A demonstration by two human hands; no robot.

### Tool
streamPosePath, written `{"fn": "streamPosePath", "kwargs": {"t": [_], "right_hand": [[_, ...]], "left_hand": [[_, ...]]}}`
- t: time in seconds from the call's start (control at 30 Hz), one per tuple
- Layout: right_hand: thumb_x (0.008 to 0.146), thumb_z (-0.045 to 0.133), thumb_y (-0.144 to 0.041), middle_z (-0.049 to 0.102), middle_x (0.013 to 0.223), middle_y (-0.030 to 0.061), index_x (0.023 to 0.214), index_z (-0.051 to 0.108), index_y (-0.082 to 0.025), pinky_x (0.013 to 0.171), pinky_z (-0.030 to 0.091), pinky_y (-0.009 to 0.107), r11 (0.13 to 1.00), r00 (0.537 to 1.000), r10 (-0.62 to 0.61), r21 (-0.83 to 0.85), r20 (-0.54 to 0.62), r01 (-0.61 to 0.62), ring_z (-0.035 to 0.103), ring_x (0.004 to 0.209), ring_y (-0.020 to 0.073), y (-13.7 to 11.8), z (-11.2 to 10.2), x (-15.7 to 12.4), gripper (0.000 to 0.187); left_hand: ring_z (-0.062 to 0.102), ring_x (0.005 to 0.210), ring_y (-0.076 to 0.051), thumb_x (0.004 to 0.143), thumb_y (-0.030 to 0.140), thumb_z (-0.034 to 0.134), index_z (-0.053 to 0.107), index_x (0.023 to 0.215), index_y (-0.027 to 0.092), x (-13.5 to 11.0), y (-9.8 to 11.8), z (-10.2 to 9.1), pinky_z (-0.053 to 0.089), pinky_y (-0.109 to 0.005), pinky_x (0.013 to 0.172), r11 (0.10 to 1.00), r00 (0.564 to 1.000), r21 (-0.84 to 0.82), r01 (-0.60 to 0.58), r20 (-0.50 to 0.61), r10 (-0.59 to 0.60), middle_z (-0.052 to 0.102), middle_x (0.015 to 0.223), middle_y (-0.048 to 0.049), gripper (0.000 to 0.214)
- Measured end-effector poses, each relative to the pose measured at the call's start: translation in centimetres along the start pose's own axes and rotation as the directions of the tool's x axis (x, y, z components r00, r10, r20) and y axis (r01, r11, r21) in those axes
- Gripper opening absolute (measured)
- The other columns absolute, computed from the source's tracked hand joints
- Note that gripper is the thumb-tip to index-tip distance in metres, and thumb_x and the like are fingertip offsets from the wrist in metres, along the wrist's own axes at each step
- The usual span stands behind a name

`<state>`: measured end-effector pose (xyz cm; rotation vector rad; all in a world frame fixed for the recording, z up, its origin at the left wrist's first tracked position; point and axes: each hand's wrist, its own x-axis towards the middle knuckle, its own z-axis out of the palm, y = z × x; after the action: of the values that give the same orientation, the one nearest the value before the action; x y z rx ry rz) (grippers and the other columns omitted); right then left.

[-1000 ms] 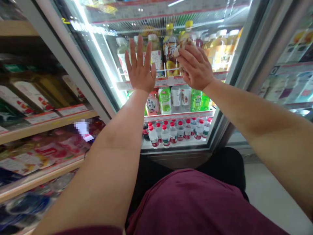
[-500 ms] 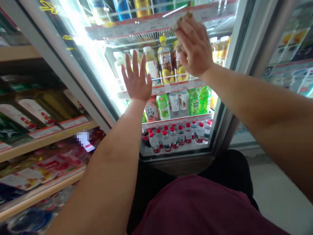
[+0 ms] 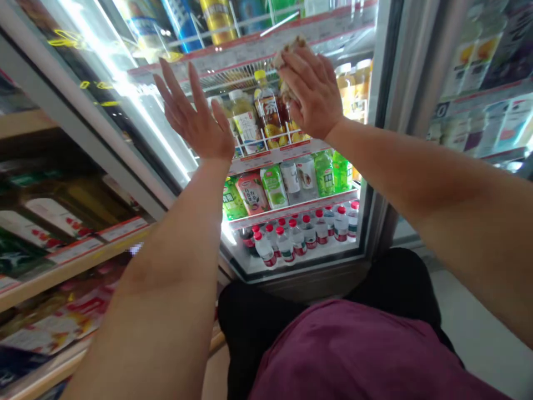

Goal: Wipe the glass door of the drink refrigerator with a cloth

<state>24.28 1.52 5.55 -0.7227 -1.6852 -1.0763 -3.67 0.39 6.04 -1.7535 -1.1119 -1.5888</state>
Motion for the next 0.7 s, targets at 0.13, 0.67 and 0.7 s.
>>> {"fn": "streamPosePath", "kwargs": {"t": [0.13, 0.67, 0.7], "right_hand": [[0.096, 0.043, -0.034, 0.06, 0.166, 0.0042, 0.156, 0.066, -0.022, 0.132, 0.042, 0.053, 0.988, 0.979, 0.156, 0.0, -0.133, -0.157, 0.052, 0.158, 0.0328, 0.0, 0.7, 0.0, 0.066], [0.1, 0.043, -0.033, 0.052, 0.172, 0.0032, 0.162, 0.059, -0.019, 0.131, 0.042, 0.058, 0.994, 0.993, 0.109, -0.016, 0.039, -0.108, 0.046, 0.162, 0.0323, -1.7, -0.3, -1.2, 0.065], [0.101, 0.042, -0.035, 0.052, 0.171, 0.0019, 0.161, 0.06, -0.02, 0.131, 0.043, 0.058, 0.994, 0.993, 0.108, -0.015, 0.047, -0.107, 0.046, 0.162, 0.0333, -1.7, -0.3, -1.2, 0.065]], "left_hand": [[-0.053, 0.147, -0.005, 0.103, 0.069, 0.027, 0.028, 0.177, 0.012, 0.2, 0.1, 0.7, -0.032, -0.036, 0.133, 0.999, 0.999, -0.048, 0.002, 0.044, 0.0, 0.008, 0.183, 0.0167, 0.094], [-0.048, 0.146, 0.0, 0.104, 0.059, 0.028, 0.029, 0.177, 0.012, -0.3, 0.6, 0.3, -0.026, -0.029, 0.134, 0.996, 1.0, 0.084, 0.005, 0.011, -0.006, 0.008, 0.184, 0.0132, 0.086], [-0.047, 0.148, -0.001, 0.105, 0.057, 0.028, 0.028, 0.177, 0.011, -0.3, 0.6, 0.4, -0.026, -0.029, 0.134, 0.995, 1.0, 0.099, 0.005, 0.014, -0.006, 0.006, 0.184, 0.0122, 0.085]]}}
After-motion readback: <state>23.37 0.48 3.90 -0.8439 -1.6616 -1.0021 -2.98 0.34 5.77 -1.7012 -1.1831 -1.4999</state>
